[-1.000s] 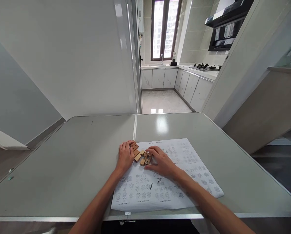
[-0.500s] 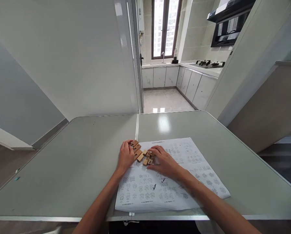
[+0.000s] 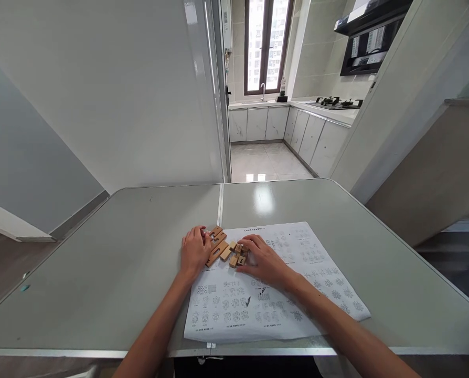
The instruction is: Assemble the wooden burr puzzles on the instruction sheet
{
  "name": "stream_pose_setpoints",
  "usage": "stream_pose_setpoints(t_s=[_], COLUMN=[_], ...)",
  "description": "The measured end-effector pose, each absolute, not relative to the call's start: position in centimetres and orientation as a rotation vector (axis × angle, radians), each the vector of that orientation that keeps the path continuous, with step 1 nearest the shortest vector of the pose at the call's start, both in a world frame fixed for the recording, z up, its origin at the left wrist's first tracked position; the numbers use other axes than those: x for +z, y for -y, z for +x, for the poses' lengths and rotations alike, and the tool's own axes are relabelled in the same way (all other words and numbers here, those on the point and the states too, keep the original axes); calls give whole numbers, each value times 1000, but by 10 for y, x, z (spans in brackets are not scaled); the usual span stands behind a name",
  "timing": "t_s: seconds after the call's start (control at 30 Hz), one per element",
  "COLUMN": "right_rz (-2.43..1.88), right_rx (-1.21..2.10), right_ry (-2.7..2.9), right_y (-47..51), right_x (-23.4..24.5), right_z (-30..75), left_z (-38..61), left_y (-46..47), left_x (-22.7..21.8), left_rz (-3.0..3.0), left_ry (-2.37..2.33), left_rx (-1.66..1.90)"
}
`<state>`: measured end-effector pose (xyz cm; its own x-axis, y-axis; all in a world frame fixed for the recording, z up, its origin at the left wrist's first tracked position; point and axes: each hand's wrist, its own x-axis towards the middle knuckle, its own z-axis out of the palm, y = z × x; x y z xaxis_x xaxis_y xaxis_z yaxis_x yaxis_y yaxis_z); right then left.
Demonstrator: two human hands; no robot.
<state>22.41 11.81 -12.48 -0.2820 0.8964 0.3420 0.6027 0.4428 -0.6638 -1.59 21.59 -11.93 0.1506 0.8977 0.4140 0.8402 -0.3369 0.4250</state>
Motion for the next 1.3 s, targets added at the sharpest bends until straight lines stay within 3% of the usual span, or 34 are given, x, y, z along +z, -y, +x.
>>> stream_pose_setpoints(t_s=[0.87, 1.3], right_rz=[-1263, -1268], right_rx=[555, 541], right_ry=[1967, 1971], right_y=[-116, -116], right_x=[-126, -127], right_z=[221, 221], left_z=[-15, -12], left_y=[-212, -206], left_x=[-118, -110], left_rz=[2463, 2407], left_ry=[-1832, -1679], left_rx=[789, 966])
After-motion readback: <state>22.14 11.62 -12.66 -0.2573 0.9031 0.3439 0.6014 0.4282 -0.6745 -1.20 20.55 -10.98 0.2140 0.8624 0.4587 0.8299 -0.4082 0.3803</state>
